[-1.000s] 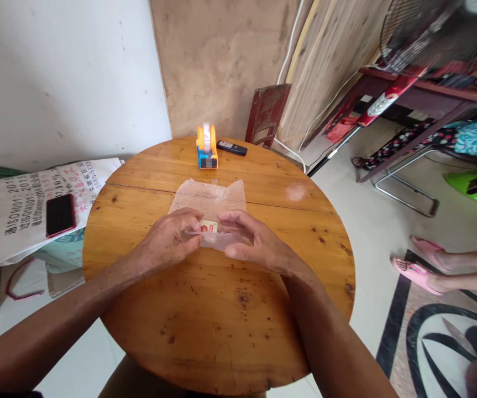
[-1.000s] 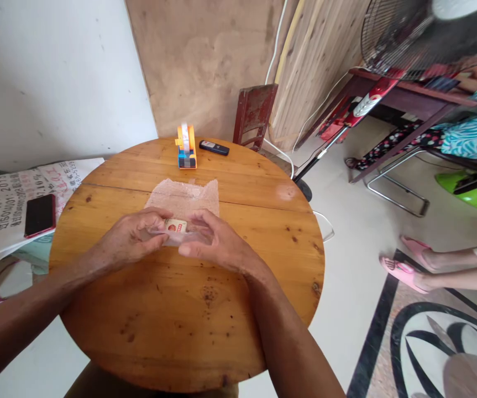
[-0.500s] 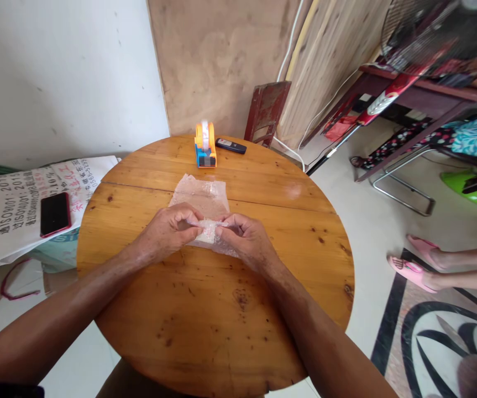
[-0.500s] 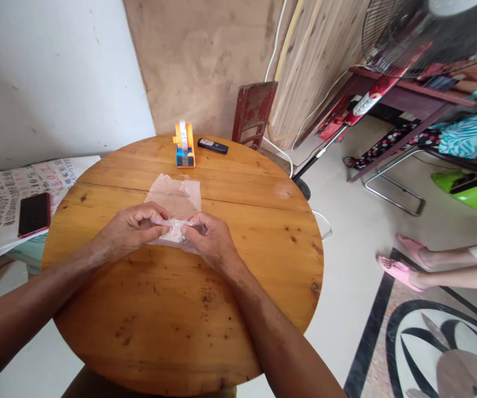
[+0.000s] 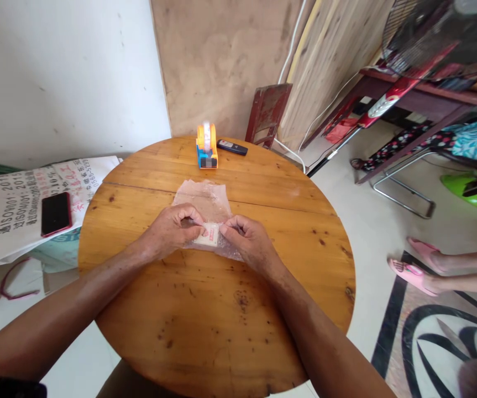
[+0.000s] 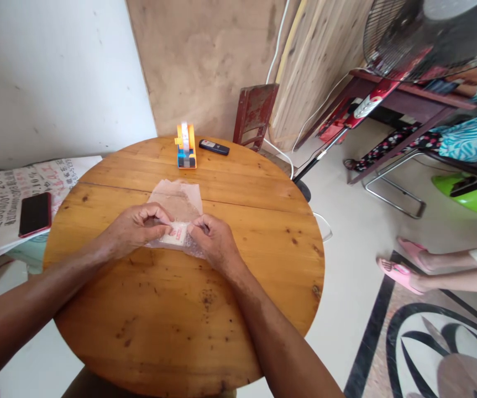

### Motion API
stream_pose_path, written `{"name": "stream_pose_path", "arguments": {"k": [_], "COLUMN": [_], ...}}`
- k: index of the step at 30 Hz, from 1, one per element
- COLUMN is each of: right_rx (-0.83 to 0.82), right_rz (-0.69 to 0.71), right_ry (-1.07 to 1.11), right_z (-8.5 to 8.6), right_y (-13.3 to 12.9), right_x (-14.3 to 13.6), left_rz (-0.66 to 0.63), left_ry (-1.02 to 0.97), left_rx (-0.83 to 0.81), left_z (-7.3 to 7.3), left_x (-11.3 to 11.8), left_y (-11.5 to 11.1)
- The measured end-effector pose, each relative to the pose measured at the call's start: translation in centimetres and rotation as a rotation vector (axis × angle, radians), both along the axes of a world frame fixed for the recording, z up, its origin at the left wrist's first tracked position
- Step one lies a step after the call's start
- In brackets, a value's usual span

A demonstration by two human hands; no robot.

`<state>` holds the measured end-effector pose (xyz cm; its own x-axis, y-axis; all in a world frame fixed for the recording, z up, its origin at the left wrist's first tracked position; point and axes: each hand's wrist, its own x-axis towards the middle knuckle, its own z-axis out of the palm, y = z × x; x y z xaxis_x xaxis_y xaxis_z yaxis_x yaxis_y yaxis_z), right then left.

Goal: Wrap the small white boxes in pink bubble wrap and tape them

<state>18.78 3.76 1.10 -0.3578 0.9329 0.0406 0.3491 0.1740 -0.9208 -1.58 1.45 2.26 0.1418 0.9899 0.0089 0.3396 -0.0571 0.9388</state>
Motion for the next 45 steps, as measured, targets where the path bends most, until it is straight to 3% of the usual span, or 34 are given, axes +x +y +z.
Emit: {"name": "stream_pose_path", "arguments": {"k": [5, 14, 21, 26, 33, 37, 45], "right_rx": [0.067, 0.289, 0.785, 0.911, 1.063, 1.221, 1.015], "right_rz": [0.0, -0.078, 0.047, 0.176, -0.012, 0.039, 0.183], "right_ry": [-0.034, -0.292, -0.396, -0.446, -0.537, -0.505, -0.755], "right_z": [-0.2, -0.9, -0.7, 0.1, 0.3, 0.7, 0.4], "right_y": [0.3, 0.5, 0.2, -0.6, -0.9, -1.7, -1.9], "right_x": [0.2, 0.6, 0.4, 0.0, 0.1, -0.2, -0.5], "left_rz": [-0.011, 0.008, -0.014, -0.029, -0.014, -0.004, -0.063], "left_ry": [-0.125, -0.159, -0.163, -0.188, -0.192, -0.187, -0.176], "left_rx": [-0.138, -0.142, -0.118, -0.134, -0.137, -0.131, -0.085], "left_z": [0.1, 0.0, -0.1, 0.1, -0.2, -0.4, -0.4], "left_x": [0.4, 0.5, 0.5, 0.5, 0.6, 0.5, 0.5], "left_y": [0.3, 0.4, 0.4, 0.5, 0.6, 0.6, 0.8]}}
